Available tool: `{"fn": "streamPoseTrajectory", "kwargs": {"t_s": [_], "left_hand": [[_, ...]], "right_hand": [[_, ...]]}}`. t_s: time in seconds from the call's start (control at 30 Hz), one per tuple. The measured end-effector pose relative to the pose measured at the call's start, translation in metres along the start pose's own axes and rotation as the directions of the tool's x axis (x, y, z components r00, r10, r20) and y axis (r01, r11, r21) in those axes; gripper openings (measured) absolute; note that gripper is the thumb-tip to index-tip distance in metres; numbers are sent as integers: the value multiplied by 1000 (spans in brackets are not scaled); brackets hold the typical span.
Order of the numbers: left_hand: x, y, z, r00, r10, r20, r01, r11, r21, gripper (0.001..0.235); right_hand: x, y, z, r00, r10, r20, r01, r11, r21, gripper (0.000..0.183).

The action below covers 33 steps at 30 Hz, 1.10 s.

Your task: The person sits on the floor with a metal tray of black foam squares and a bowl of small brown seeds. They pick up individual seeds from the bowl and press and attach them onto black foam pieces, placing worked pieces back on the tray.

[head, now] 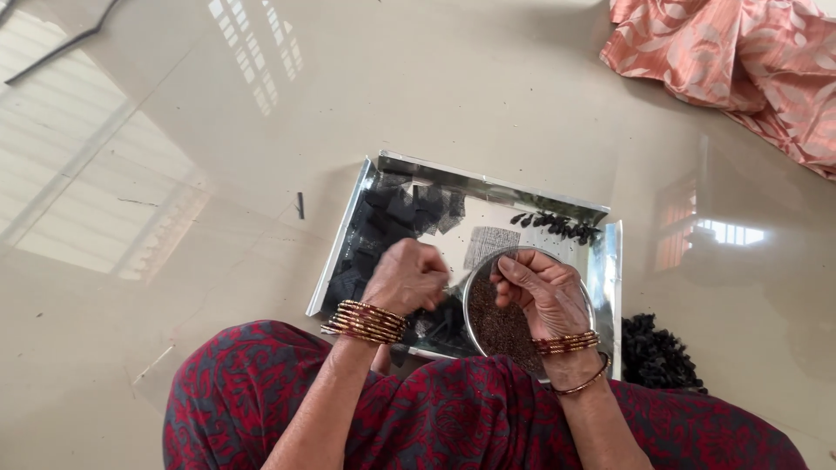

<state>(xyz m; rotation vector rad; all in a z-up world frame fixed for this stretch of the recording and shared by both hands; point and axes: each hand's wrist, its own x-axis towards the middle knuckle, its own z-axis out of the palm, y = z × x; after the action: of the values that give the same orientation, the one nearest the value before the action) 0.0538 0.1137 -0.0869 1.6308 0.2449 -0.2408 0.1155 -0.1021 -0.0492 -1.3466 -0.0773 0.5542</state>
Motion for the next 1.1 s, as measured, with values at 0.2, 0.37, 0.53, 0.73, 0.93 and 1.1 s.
{"fn": "streamPoseTrajectory", "kwargs": {"t_s": [0.2,0.37,0.53,0.73,0.93,1.1], "left_hand": [[-16,47,11,995,-99,34,97,755,-648,33],[3,-2,36,996,86,36,-46,792,-609,23],[10,-6,49,997,72,-23,-66,689,-722,26],[11,6,63,975,-70,-212,-26,907,-420,3],[20,-2,61,964,-152,-219,-6,807,-590,10],[23,-15,67,989,-125,-73,32,676,-736,15]], "right_hand": [[-10,0,-17,997,57,57,-51,994,-97,19],[-13,0,-21,994,108,12,-102,966,-238,18],[-9,10,-35,989,148,-5,-148,980,-135,16],[-9,17,-28,998,30,-57,-52,902,-428,22],[5,47,-71,969,47,-243,-191,767,-613,30],[-3,70,-54,995,75,66,83,-256,-963,40]]}}
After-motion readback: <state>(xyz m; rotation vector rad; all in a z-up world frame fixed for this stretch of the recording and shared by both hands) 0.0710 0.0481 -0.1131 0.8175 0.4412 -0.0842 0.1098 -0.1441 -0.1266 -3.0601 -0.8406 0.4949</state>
